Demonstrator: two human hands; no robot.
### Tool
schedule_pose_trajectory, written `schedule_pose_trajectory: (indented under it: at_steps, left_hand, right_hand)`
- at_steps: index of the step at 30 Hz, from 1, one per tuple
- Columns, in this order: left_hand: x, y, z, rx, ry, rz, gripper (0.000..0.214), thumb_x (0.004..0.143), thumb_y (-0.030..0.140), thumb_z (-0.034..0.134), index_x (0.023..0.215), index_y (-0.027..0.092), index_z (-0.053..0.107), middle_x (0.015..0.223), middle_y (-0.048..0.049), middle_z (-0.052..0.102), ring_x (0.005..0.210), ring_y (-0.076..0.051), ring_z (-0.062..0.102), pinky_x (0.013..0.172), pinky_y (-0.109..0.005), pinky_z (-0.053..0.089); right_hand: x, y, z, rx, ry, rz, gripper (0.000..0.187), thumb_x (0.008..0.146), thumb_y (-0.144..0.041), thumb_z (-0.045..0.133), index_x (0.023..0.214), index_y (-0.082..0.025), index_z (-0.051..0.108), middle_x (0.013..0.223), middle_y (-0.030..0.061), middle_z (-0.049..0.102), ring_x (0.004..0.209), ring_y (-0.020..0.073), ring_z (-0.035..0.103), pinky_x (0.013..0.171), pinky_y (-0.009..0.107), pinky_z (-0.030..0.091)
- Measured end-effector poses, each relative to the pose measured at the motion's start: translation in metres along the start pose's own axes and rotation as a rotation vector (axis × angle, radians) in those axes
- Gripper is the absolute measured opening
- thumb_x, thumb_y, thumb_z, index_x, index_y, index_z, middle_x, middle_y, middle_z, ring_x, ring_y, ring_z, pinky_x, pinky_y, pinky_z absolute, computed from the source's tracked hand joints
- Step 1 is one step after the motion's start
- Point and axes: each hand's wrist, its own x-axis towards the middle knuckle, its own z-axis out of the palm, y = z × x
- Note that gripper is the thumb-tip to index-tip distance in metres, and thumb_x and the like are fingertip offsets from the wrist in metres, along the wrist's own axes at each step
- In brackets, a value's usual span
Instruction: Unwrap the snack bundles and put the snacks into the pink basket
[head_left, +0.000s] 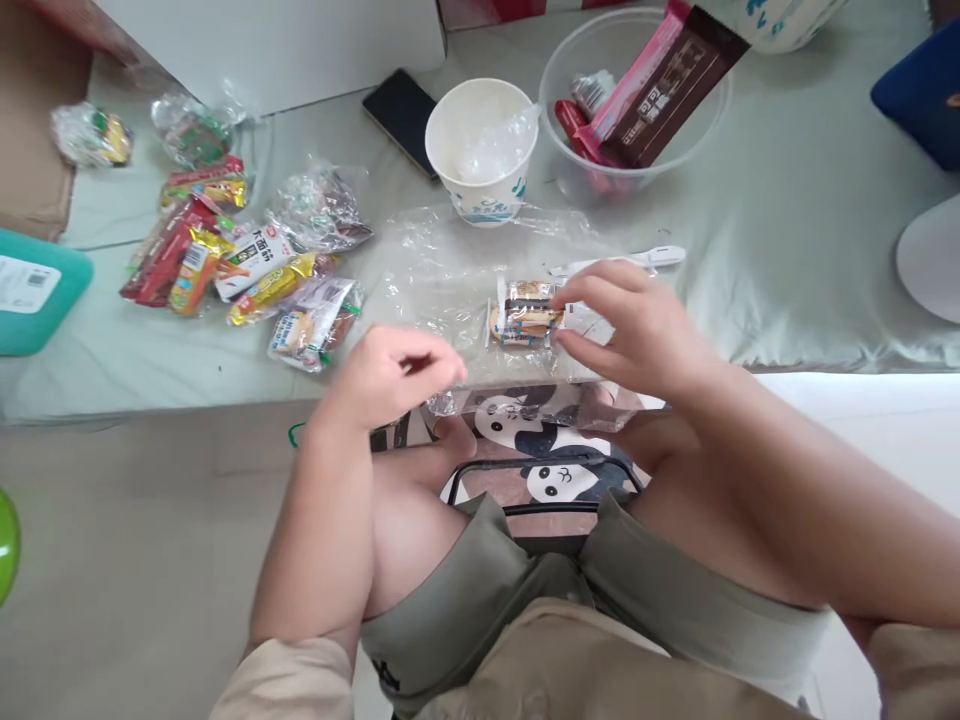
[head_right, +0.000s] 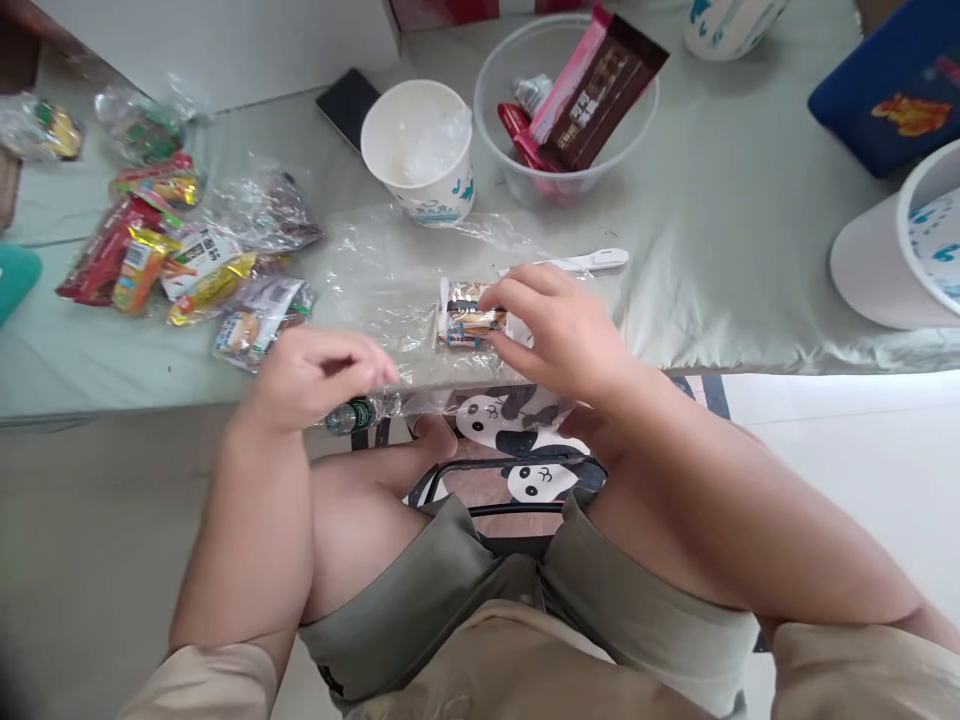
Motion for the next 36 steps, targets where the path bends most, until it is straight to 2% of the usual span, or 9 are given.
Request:
schedule_pose_trajectory:
  at_steps: [3, 6, 9, 12, 15, 20, 27, 33, 36]
  left_hand:
    - [0.022, -0.003, 0.025, 0.059, 0.244, 0.104, 0.021, 0.091, 0.024, 0.059, 0.097, 0.019, 0.078, 0.103, -0.0046, 0.083, 0.096, -0.019, 0.076, 0.092, -0.033, 0.061]
    - [0.041, -0.010, 0.043, 0.164, 0.200, 0.136, 0.040, 0.088, 0.010, 0.054, 0.124, 0.017, 0.071, 0.135, -0.0080, 0.075, 0.131, -0.022, 0.067, 0.118, -0.040, 0.050]
    - [0.047, -0.015, 0.046, 0.280, 0.087, -0.006, 0.059, 0.087, 0.007, 0.051, 0.145, 0.016, 0.058, 0.158, -0.0120, 0.057, 0.154, -0.029, 0.046, 0.131, -0.052, 0.034]
    - [0.044, -0.014, 0.040, 0.353, -0.035, -0.151, 0.071, 0.089, 0.014, 0.054, 0.159, 0.017, 0.043, 0.171, -0.0126, 0.039, 0.164, -0.035, 0.025, 0.135, -0.062, 0.018]
    - [0.040, -0.012, 0.035, 0.382, -0.118, -0.182, 0.081, 0.087, 0.019, 0.059, 0.164, 0.015, 0.034, 0.176, -0.0136, 0.026, 0.166, -0.038, 0.013, 0.135, -0.064, 0.011]
    - [0.041, -0.011, 0.034, 0.421, -0.169, -0.180, 0.094, 0.081, 0.026, 0.070, 0.166, 0.016, 0.030, 0.179, -0.0144, 0.016, 0.166, -0.042, 0.004, 0.135, -0.064, 0.007]
    - [0.044, -0.014, 0.034, 0.422, -0.149, -0.233, 0.090, 0.093, 0.058, 0.065, 0.166, 0.018, 0.032, 0.178, -0.0172, 0.015, 0.166, -0.044, 0.002, 0.131, -0.071, 0.005]
    - [0.040, -0.017, 0.027, 0.474, -0.159, -0.224, 0.104, 0.080, 0.048, 0.084, 0.167, 0.026, 0.030, 0.179, -0.0123, 0.013, 0.166, -0.042, 0.002, 0.132, -0.070, 0.003]
    - [0.036, -0.014, 0.020, 0.484, -0.232, -0.257, 0.117, 0.073, 0.044, 0.089, 0.169, 0.026, 0.023, 0.180, -0.0121, 0.008, 0.166, -0.042, -0.003, 0.133, -0.069, 0.003]
  right_hand:
    - [0.007, -0.002, 0.025, -0.122, -0.046, -0.048, 0.044, 0.086, -0.029, 0.063, 0.130, -0.024, 0.065, 0.135, 0.0143, 0.066, 0.122, 0.0355, 0.060, 0.101, 0.052, 0.048]
    - [0.016, -0.003, 0.039, -0.189, -0.115, 0.015, 0.060, 0.083, -0.030, 0.064, 0.143, -0.025, 0.058, 0.146, 0.0155, 0.059, 0.128, 0.0388, 0.057, 0.102, 0.056, 0.049]
    - [0.024, -0.002, 0.040, -0.178, -0.148, 0.078, 0.070, 0.082, -0.034, 0.065, 0.150, -0.022, 0.053, 0.147, 0.0176, 0.059, 0.126, 0.0397, 0.060, 0.100, 0.056, 0.051]
    - [0.028, 0.000, 0.032, -0.143, -0.166, 0.082, 0.070, 0.081, -0.037, 0.066, 0.148, -0.021, 0.055, 0.144, 0.0166, 0.063, 0.122, 0.0380, 0.066, 0.097, 0.051, 0.054]
    - [0.029, 0.003, 0.024, -0.103, -0.143, 0.095, 0.059, 0.085, -0.040, 0.062, 0.141, -0.022, 0.061, 0.134, 0.0128, 0.072, 0.111, 0.0336, 0.071, 0.089, 0.044, 0.056]
    - [0.032, 0.002, 0.019, -0.122, -0.064, 0.150, 0.044, 0.090, -0.038, 0.058, 0.130, -0.022, 0.067, 0.112, 0.0108, 0.079, 0.094, 0.0315, 0.074, 0.080, 0.040, 0.054]
    - [0.031, 0.008, 0.018, -0.006, -0.015, 0.145, 0.043, 0.092, -0.038, 0.059, 0.130, -0.020, 0.066, 0.118, 0.0132, 0.076, 0.101, 0.0293, 0.071, 0.086, 0.041, 0.056]
    - [0.034, 0.021, 0.018, 0.089, 0.031, 0.179, 0.043, 0.091, -0.034, 0.056, 0.131, -0.020, 0.065, 0.122, 0.0140, 0.073, 0.109, 0.0311, 0.068, 0.091, 0.047, 0.056]
    - [0.035, 0.021, 0.020, 0.068, 0.036, 0.191, 0.048, 0.092, -0.032, 0.051, 0.136, -0.019, 0.063, 0.131, 0.0162, 0.071, 0.118, 0.0329, 0.066, 0.096, 0.049, 0.055]
